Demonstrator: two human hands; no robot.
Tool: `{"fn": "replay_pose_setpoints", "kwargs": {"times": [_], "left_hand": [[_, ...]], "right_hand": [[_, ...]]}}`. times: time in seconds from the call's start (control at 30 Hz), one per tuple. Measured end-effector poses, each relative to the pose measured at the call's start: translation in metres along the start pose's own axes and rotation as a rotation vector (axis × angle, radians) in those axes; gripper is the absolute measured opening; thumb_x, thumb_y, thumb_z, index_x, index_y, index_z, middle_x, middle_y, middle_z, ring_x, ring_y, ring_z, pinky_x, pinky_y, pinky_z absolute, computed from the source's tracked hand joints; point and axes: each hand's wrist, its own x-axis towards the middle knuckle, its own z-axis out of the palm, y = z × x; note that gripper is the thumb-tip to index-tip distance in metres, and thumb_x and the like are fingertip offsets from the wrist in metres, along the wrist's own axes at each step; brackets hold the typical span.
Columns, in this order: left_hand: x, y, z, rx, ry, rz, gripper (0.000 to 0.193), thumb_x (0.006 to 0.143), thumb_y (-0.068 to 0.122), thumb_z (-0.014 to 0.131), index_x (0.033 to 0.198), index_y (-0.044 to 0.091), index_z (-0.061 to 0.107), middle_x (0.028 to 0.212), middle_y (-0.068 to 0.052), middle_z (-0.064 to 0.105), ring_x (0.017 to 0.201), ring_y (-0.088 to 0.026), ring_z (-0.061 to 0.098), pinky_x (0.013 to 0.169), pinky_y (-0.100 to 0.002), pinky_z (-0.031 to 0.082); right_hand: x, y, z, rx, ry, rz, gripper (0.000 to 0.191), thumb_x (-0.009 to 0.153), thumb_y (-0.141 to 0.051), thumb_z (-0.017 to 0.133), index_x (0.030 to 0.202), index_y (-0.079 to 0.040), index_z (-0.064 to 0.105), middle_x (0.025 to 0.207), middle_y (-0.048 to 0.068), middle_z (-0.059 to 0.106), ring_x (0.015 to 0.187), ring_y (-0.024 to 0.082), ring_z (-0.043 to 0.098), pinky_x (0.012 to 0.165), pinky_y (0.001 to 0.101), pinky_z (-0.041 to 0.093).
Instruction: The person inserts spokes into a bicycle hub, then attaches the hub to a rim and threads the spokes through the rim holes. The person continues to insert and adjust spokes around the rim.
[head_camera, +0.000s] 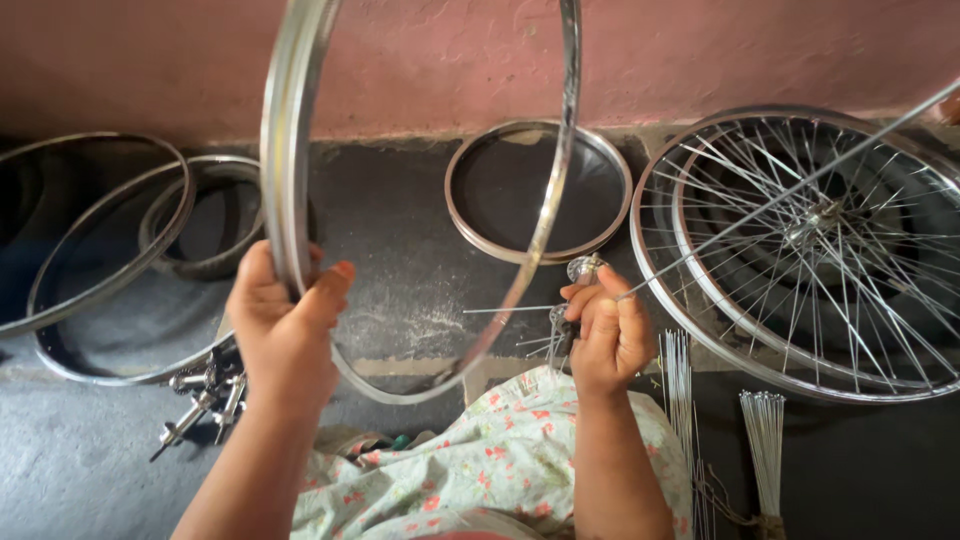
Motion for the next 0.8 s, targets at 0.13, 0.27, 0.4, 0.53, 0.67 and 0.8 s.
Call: {"fn": "replay_pose_setpoints", "kwargs": {"times": [0.13, 0.27, 0.4, 0.53, 0.67, 0.8], "left_hand": [[-0.014, 0.008, -0.023, 0.038, 0.018, 0.098, 0.025, 0.088, -0.005, 0.074, 0.104, 0.005, 0.057, 0.084, 0.001, 0.060, 0.070, -0.005, 0.055, 0.063, -0.021, 0.044], [-0.015, 0.005, -0.032, 0.165, 0.059, 0.152, 0.024, 0.093, -0.007, 0.076, 0.105, 0.004, 0.058, 0.087, 0.004, 0.055, 0.073, -0.002, 0.048, 0.065, -0.019, 0.037], [-0.021, -0.017, -0.035, 0.148, 0.063, 0.166, 0.023, 0.092, -0.005, 0.074, 0.106, 0.005, 0.058, 0.091, 0.006, 0.059, 0.079, 0.000, 0.053, 0.071, -0.018, 0.044], [-0.034, -0.044, -0.039, 0.188, 0.123, 0.138, 0.023, 0.092, -0.003, 0.075, 0.103, 0.006, 0.056, 0.083, 0.006, 0.054, 0.072, 0.000, 0.048, 0.062, -0.018, 0.038], [-0.062, -0.054, -0.037, 0.320, 0.161, 0.171, 0.025, 0.091, -0.001, 0.078, 0.101, 0.005, 0.055, 0.082, 0.006, 0.051, 0.072, 0.000, 0.046, 0.063, -0.018, 0.038], [-0.080, -0.034, -0.035, 0.215, 0.022, -0.043, 0.031, 0.085, 0.002, 0.079, 0.103, 0.005, 0.055, 0.080, 0.003, 0.060, 0.069, -0.003, 0.054, 0.060, -0.021, 0.043]], "right_hand": [[-0.002, 0.002, 0.002, 0.000, -0.018, 0.016, 0.029, 0.115, -0.011, 0.045, 0.134, 0.007, 0.058, 0.069, 0.002, 0.047, 0.069, 0.015, 0.055, 0.086, 0.0422, 0.062], [-0.005, 0.004, 0.006, 0.002, -0.041, 0.039, 0.028, 0.115, -0.010, 0.046, 0.133, 0.008, 0.057, 0.069, 0.002, 0.047, 0.069, 0.015, 0.054, 0.087, 0.0430, 0.062], [-0.011, 0.006, 0.013, 0.034, -0.080, 0.011, 0.030, 0.114, -0.010, 0.043, 0.133, 0.008, 0.059, 0.070, 0.003, 0.048, 0.069, 0.014, 0.054, 0.085, 0.0423, 0.063], [-0.017, 0.012, 0.020, 0.032, -0.124, 0.014, 0.029, 0.113, -0.007, 0.044, 0.133, 0.008, 0.059, 0.069, 0.002, 0.047, 0.068, 0.014, 0.054, 0.085, 0.0426, 0.063], [-0.022, 0.021, 0.023, 0.019, -0.140, -0.013, 0.029, 0.113, -0.004, 0.042, 0.134, 0.007, 0.059, 0.069, 0.003, 0.051, 0.066, 0.014, 0.055, 0.083, 0.0422, 0.063], [-0.028, 0.028, 0.024, 0.058, -0.157, 0.016, 0.028, 0.111, -0.002, 0.042, 0.131, 0.007, 0.059, 0.071, 0.004, 0.052, 0.066, 0.014, 0.055, 0.084, 0.0428, 0.063]]}}
